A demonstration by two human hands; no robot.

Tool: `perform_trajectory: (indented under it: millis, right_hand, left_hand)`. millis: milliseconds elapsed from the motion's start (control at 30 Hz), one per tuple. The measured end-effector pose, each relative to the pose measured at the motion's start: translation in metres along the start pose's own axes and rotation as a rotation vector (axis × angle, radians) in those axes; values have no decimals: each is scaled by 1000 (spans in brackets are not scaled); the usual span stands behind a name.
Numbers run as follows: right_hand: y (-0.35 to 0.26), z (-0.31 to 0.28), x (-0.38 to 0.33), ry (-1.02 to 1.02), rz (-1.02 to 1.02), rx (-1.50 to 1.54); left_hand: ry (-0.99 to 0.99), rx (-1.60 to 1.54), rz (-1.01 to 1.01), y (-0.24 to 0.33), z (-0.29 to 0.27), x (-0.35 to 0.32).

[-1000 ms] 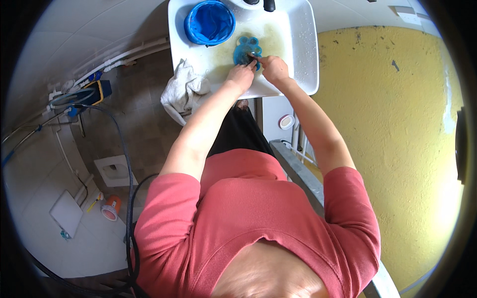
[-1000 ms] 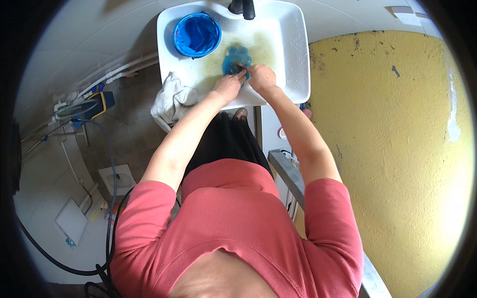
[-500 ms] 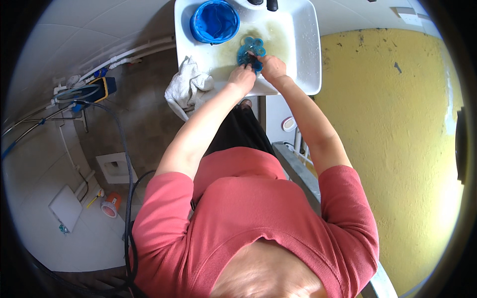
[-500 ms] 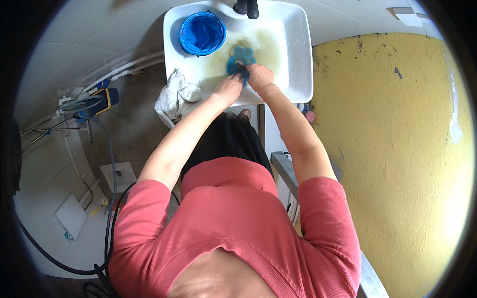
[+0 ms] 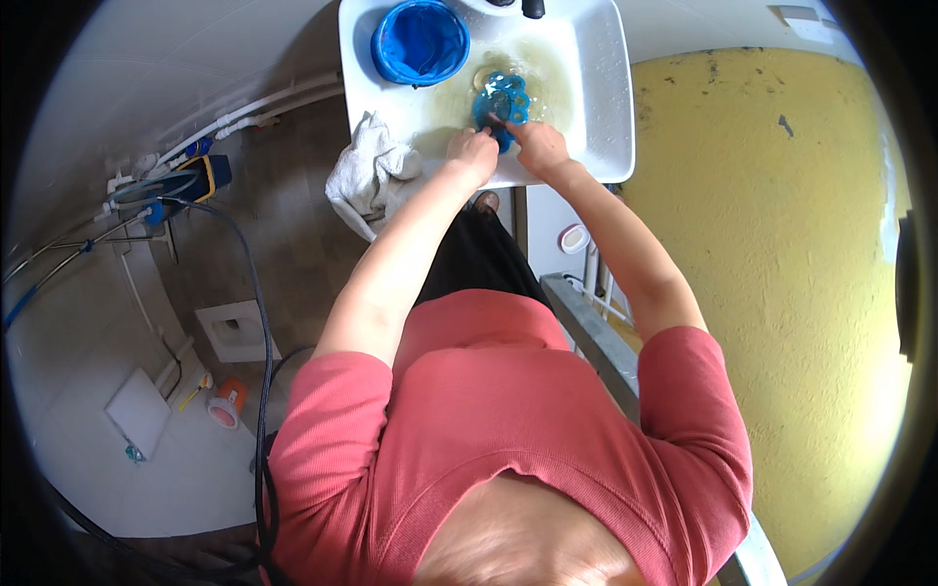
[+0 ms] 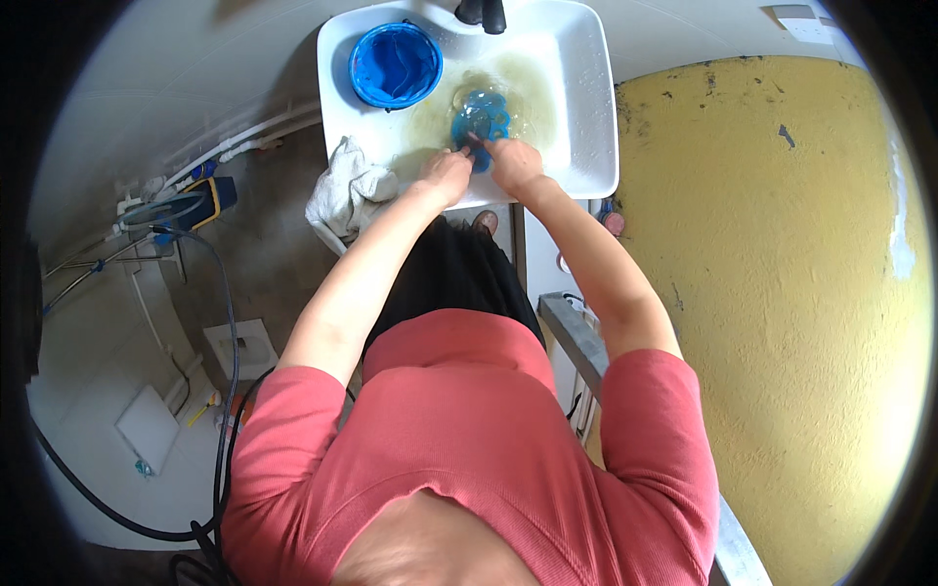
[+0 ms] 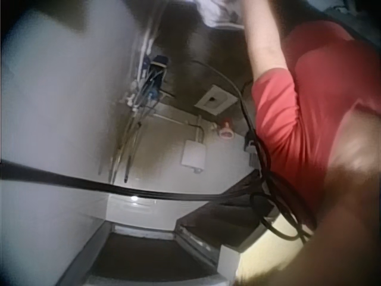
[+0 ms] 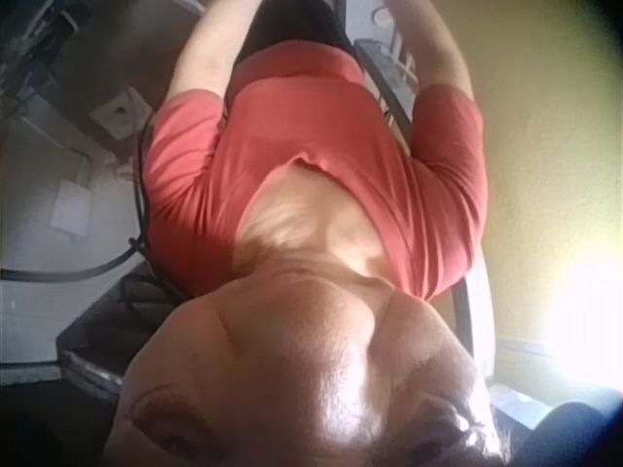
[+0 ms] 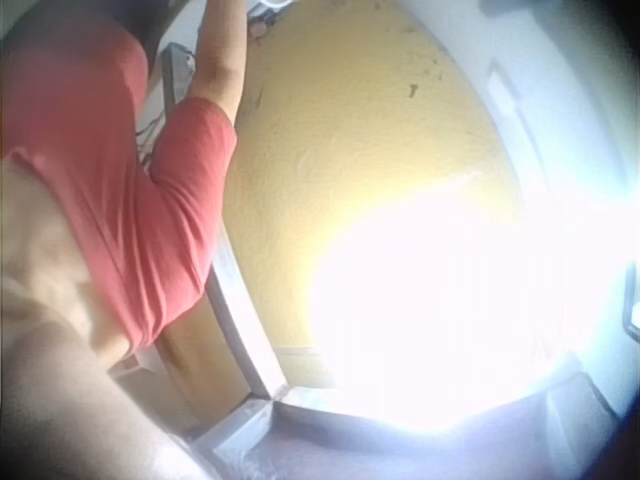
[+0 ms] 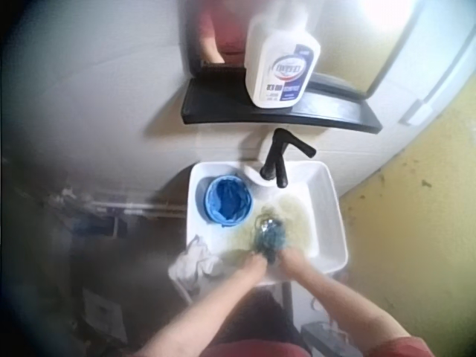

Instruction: The person washes a blue plastic object and a toothbrush in a sink under running water, using a small brush to scrub the surfaces before rinsing them.

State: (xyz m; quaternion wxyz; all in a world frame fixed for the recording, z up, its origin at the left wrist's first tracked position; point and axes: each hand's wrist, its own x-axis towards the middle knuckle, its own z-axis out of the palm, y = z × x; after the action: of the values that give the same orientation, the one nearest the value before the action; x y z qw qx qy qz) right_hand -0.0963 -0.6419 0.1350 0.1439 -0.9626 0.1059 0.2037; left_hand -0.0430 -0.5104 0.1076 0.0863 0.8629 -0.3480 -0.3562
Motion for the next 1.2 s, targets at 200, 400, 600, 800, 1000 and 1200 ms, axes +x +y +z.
perform_trajectory:
  millis: [200, 400, 600, 800, 1000, 1200]
  right_hand:
    - [0, -11, 20, 119, 64, 50]
    - [9, -17, -4, -56, 3, -66]
    - [-2, 2, 15, 28, 36, -42]
    - [4, -13, 11, 72, 108, -58]
    - [1, -11, -6, 13, -42, 8]
    - [13, -39, 7, 126, 170, 100]
  left_hand:
    - [19, 91, 141, -1, -8, 0]
    - [56, 72, 67, -6, -5, 1]
    - [141, 10, 61, -1, -3, -3]
    - [29, 71, 58, 2, -12, -5]
    - [135, 106, 50, 1, -5, -3]
    - [86, -56, 195, -17, -6, 6]
